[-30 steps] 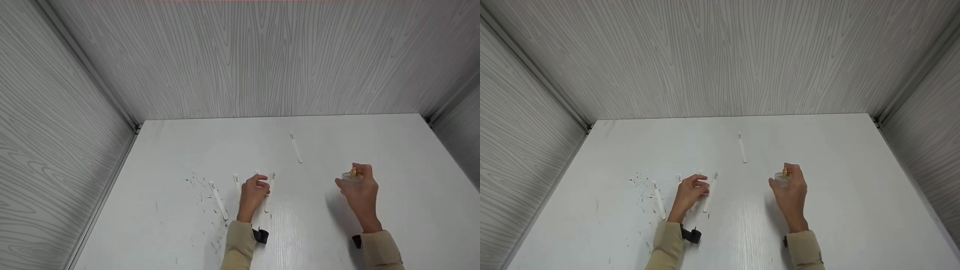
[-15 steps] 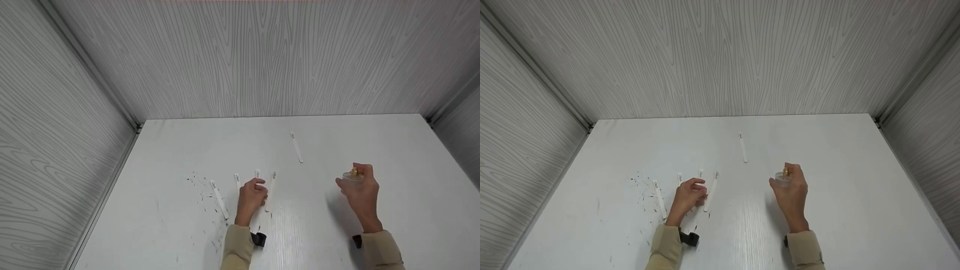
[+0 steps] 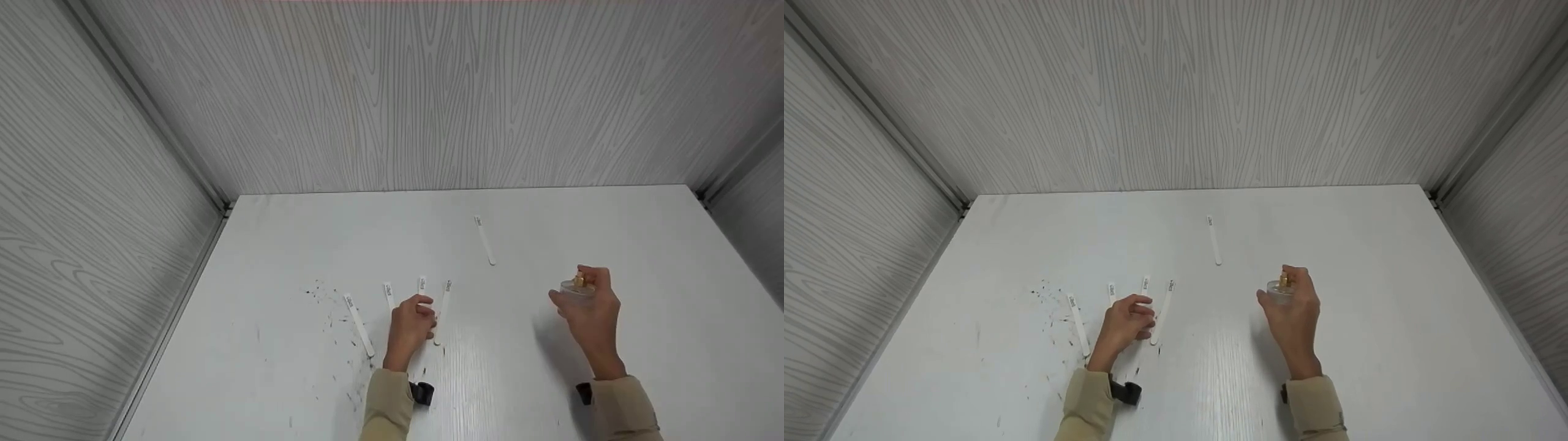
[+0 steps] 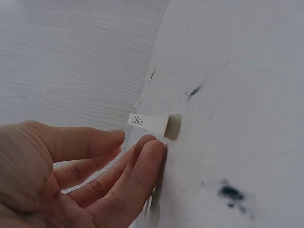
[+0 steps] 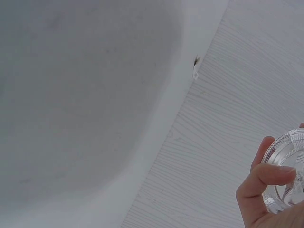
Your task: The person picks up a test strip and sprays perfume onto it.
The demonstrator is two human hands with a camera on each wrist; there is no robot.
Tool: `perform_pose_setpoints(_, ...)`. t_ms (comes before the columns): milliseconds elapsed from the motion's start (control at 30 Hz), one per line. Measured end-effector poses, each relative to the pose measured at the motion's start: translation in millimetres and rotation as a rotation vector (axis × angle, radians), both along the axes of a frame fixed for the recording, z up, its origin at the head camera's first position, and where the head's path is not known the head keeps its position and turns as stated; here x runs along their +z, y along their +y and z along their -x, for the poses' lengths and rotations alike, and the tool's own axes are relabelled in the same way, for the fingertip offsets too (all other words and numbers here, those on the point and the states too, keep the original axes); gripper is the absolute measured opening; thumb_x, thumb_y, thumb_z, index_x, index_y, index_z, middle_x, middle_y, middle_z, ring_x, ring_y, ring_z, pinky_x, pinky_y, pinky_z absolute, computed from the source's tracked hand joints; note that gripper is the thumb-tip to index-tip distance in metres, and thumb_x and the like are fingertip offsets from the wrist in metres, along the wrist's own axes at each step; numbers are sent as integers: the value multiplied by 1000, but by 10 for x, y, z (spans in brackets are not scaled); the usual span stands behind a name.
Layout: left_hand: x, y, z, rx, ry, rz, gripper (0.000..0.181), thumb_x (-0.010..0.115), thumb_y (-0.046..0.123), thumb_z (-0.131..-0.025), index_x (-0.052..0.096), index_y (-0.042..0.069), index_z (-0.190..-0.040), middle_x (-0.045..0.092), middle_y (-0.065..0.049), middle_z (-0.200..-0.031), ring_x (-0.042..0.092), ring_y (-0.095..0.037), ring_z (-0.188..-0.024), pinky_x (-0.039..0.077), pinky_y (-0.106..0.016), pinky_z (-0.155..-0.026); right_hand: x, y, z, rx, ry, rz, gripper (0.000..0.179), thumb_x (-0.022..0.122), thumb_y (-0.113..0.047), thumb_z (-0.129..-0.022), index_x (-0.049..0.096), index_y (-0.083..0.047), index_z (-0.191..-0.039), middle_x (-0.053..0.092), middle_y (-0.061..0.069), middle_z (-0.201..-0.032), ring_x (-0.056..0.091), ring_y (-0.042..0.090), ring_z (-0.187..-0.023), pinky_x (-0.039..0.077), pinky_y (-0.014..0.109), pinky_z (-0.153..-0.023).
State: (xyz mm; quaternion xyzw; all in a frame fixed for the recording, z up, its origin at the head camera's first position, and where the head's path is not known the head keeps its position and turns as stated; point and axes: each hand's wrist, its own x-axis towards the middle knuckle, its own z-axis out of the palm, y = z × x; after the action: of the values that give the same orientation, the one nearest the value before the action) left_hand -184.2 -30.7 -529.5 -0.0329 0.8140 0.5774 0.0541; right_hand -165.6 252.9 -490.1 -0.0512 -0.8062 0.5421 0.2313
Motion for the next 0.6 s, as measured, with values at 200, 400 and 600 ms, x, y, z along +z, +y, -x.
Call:
perform_pose_setpoints(200, -17, 21, -3, 17, -27, 10, 33, 56, -19, -87, 68, -3, -115, 68, -7, -91, 70, -15, -79, 59, -25, -60, 4, -5, 12, -5, -4, -16, 55, 73, 13, -81, 46, 10, -129, 50, 34, -125, 54, 48, -110, 49, 6, -58)
perform_pose_setpoints(400, -55, 5, -18, -2, 18, 19, 30, 63, -17, -83, 69, -5, -110, 69, -8, -91, 67, -16, -77, 58, -24, -58, -9, 2, 3, -4, -5, -19, 55, 73, 13, -81, 46, 10, -129, 50, 35, -125, 54, 48, -109, 49, 5, -58)
perform_pose_setpoints(600, -65, -10, -18, -12, 50, 10, 27, 65, -15, -81, 69, -6, -107, 69, -9, -90, 67, -17, -76, 58, -25, -59, -10, 8, 3, 8, 10, -28, 55, 72, 15, -81, 45, 11, -129, 50, 35, -123, 54, 48, -108, 49, 5, -59)
